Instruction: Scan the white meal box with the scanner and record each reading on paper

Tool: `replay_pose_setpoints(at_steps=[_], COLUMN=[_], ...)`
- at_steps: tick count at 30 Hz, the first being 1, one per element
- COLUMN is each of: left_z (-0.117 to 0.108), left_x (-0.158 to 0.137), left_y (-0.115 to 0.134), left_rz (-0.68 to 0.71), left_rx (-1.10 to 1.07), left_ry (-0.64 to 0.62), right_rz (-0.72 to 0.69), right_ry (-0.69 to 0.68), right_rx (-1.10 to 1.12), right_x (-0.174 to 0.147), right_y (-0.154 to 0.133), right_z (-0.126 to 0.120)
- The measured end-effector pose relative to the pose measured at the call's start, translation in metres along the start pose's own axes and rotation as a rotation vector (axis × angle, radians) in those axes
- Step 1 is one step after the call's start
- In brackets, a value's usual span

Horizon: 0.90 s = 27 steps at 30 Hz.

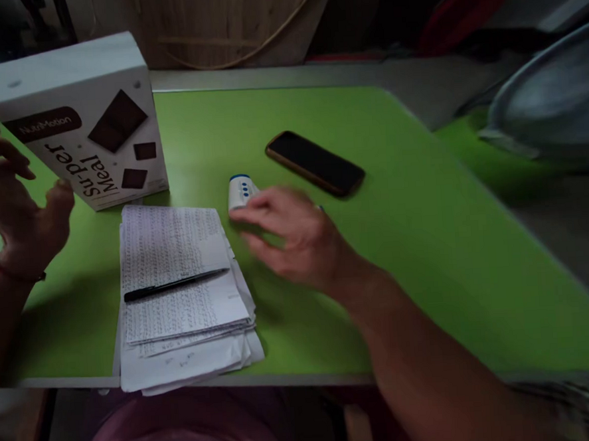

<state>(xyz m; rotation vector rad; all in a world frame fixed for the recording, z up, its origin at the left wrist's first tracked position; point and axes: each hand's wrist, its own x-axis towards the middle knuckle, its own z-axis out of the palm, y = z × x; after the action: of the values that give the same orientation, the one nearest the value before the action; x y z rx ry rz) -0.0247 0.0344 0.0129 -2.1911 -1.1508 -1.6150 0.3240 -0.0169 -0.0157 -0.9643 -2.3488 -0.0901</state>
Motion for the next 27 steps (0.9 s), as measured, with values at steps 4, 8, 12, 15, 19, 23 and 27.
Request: replay_pose_setpoints(at_steps=[4,8,12,15,19,23,27], left_z=[0.007,0.011,0.008,0.009,0.015,0.018,0.017], left_x=[-0.006,-0.016,-0.019,-0.023,-0.034,-0.039,-0.031], left_y=[0.042,0.058,0.063,0.066,0.068,0.070,0.073], left_rz=[0.297,0.289,0.225,0.285,0.352,0.347,0.321], left_rx=[-0.065,-0.178,-0.196,-0.192,-0.131,-0.013,0.031], left_ry=[-0.279,-0.516,-0.511,-0.593,-0.823,-1.079,-1.213], right_rz=[-0.197,-0.170,0.123,0.536,0.802,0.787,0.753], right_ry=[-0.053,-0.124,0.046,0.283,0.368,0.328,0.340], right_rx=[0.159,0.074,0.106,0.252,0.556,0.686,0.598], right_x=[0.005,0.000,-0.005,-0.003,0.003,0.006,0.005], right_y=[-0.033,-0.040,-0.028,-0.022,-0.026,-0.032,-0.033], right_z=[0.010,0.022,0.022,0.023,0.032,0.041,0.043])
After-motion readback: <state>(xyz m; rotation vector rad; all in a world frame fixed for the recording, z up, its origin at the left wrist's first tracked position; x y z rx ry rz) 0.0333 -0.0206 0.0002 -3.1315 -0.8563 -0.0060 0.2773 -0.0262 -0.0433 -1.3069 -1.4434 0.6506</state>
